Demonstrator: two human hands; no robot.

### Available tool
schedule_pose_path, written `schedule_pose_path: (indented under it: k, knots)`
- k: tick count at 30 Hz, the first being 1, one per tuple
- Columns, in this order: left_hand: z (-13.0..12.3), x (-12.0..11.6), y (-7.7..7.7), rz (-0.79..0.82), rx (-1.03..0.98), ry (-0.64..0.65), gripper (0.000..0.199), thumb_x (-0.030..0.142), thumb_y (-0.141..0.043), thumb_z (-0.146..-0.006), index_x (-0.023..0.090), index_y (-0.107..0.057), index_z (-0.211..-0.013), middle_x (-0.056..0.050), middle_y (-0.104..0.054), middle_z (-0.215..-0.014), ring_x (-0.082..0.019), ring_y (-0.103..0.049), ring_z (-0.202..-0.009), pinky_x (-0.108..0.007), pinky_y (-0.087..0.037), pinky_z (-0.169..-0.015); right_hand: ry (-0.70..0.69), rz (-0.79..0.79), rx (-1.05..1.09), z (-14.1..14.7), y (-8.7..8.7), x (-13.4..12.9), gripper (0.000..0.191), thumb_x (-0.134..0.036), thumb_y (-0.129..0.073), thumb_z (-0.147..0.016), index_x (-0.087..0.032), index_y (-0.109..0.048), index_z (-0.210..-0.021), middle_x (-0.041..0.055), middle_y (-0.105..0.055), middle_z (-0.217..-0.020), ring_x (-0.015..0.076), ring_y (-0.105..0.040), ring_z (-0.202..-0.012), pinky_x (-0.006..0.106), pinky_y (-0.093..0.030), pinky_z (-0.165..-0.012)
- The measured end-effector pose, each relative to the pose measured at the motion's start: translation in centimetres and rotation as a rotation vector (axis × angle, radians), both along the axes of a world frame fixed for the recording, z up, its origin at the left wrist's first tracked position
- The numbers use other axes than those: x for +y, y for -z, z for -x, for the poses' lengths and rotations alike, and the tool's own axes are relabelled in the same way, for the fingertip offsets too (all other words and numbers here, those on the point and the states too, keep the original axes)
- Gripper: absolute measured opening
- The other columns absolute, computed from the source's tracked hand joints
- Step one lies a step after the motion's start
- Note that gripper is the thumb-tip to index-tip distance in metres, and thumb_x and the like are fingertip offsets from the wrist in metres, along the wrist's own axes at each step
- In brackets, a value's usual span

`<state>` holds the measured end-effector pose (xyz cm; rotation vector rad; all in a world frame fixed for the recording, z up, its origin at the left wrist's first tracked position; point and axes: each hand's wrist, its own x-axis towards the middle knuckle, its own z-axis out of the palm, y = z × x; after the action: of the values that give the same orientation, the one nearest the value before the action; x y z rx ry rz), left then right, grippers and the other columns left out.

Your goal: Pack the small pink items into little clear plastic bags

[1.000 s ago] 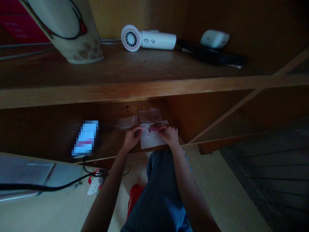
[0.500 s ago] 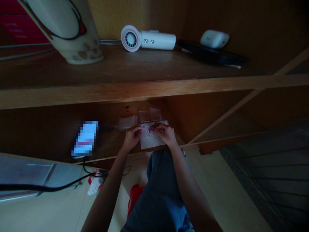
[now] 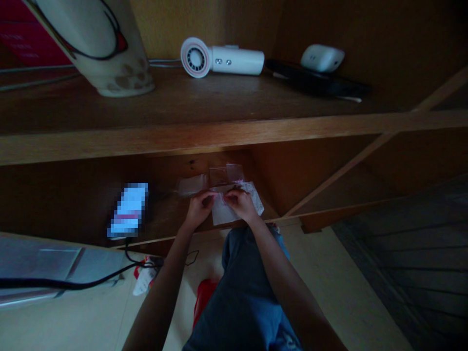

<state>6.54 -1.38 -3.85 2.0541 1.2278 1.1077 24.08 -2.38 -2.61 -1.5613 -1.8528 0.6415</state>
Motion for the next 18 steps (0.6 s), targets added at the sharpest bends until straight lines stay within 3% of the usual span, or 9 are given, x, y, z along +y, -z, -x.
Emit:
schedule_pose_path:
  k: [9, 18]
  knots:
    - [0.07, 0.15, 0.41, 0.001, -0.011, 0.0, 0.018, 0.022, -0.051, -0.081, 0.018, -0.065, -0.09, -0.004, -0.068, -0.087, -0.014, -0.063, -0.077, -0.025, -0.049, -0.072, -0.047, 0.019, 0.107, 0.38, 0.66, 0.43, 0.013, -0.018, -0.056, -0.076, -0.021, -0.069, -0.079, -0.0004, -0.07, -0.081, 0.0123, -0.063, -0.076, 0.023, -0.045, -0.074]
    - [0.07, 0.09, 0.38, -0.001, -0.008, 0.001, 0.018, 0.022, -0.051, -0.081, 0.019, -0.065, -0.091, -0.004, -0.068, -0.086, -0.014, -0.063, -0.077, -0.025, -0.049, -0.072, -0.122, 0.076, 0.21, 0.06, -0.28, 0.09, 0.015, -0.018, -0.054, -0.078, -0.02, -0.068, -0.084, -0.0002, -0.07, -0.083, 0.0114, -0.063, -0.075, 0.022, -0.046, -0.071]
